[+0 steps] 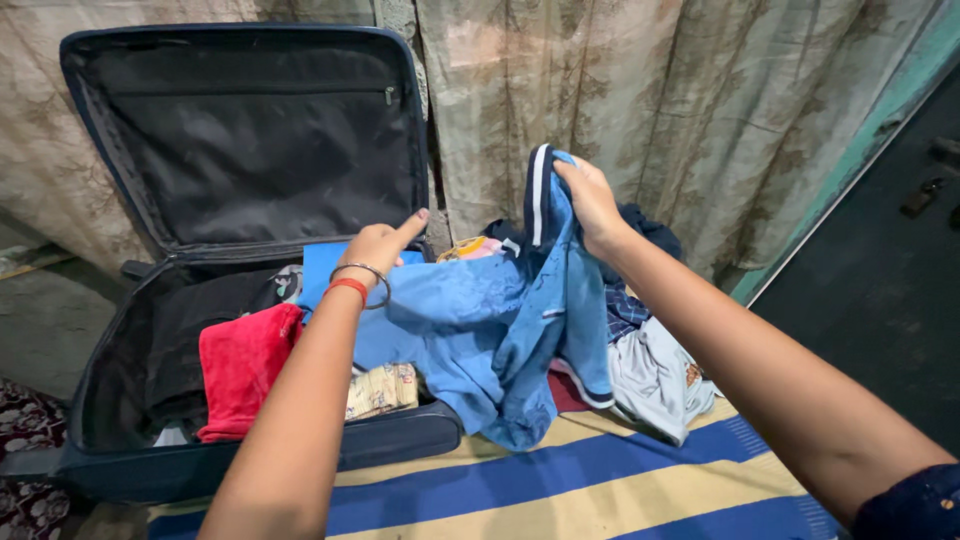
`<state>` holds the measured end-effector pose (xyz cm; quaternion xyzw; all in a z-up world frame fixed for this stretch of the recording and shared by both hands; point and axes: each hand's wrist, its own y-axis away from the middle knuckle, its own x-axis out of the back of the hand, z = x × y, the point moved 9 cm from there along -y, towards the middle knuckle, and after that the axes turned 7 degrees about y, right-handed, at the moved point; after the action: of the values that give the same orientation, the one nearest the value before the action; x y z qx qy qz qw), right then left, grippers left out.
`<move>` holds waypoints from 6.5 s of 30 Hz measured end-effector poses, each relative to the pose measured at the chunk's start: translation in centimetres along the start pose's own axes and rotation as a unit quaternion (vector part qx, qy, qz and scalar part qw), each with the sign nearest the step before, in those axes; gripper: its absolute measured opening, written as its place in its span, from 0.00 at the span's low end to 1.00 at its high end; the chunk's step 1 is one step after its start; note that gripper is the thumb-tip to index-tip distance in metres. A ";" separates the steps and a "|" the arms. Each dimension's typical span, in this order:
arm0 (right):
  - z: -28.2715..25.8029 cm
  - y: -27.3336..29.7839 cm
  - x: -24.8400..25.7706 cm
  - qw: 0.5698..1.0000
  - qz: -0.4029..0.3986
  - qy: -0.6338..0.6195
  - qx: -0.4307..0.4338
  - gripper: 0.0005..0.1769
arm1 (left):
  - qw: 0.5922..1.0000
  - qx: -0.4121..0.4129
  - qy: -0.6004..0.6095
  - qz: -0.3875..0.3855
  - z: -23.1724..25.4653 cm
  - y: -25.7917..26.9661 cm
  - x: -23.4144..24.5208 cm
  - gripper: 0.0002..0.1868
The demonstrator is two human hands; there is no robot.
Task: The person packs various items of clothing into a suitcase by hand, including folding and smoothing a blue shirt, beige patterned shorts, a checkered shirt, and a yellow striped garment.
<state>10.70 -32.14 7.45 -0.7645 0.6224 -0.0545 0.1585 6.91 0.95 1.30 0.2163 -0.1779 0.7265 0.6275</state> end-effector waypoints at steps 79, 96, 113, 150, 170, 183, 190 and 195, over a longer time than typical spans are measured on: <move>-8.1 -3.1 10.4 0.974 -0.214 0.073 -0.018 0.20 | 0.963 0.093 0.070 -0.242 12.4 -0.2 -12.7 0.29; -3.3 -4.1 11.7 0.899 -0.360 0.222 -0.119 0.19 | 0.881 -0.190 0.432 -0.037 11.1 -6.8 -6.9 0.10; 3.8 -8.2 12.8 0.985 -0.029 0.167 -0.041 0.10 | 0.918 0.046 0.388 -0.070 10.6 -7.7 -13.8 0.10; 0.4 0.4 -1.0 0.853 -0.179 0.464 0.156 0.10 | 0.828 -0.056 0.485 0.274 5.2 -8.4 -10.9 0.16; -0.9 -0.2 0.6 0.970 -0.076 0.219 0.070 0.37 | 0.892 -0.102 0.433 0.076 9.5 -6.1 -10.4 0.19; -2.7 -1.1 1.9 0.986 -0.141 0.085 -0.034 0.20 | 0.908 -0.160 0.345 -0.177 13.6 -0.3 -11.2 0.20; -7.7 -3.4 4.8 0.995 -0.035 0.086 0.027 0.16 | 0.952 -0.125 0.215 -0.175 6.7 -3.2 -13.1 0.18; -8.3 -3.3 5.8 0.996 -0.009 0.064 -0.058 0.20 | 0.897 -0.193 0.393 -0.057 7.9 -6.0 -7.7 0.18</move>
<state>12.66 -38.61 15.67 -0.7730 0.6265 -0.0683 0.0731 14.51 -8.77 3.79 -0.2025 -0.0413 0.6664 0.7164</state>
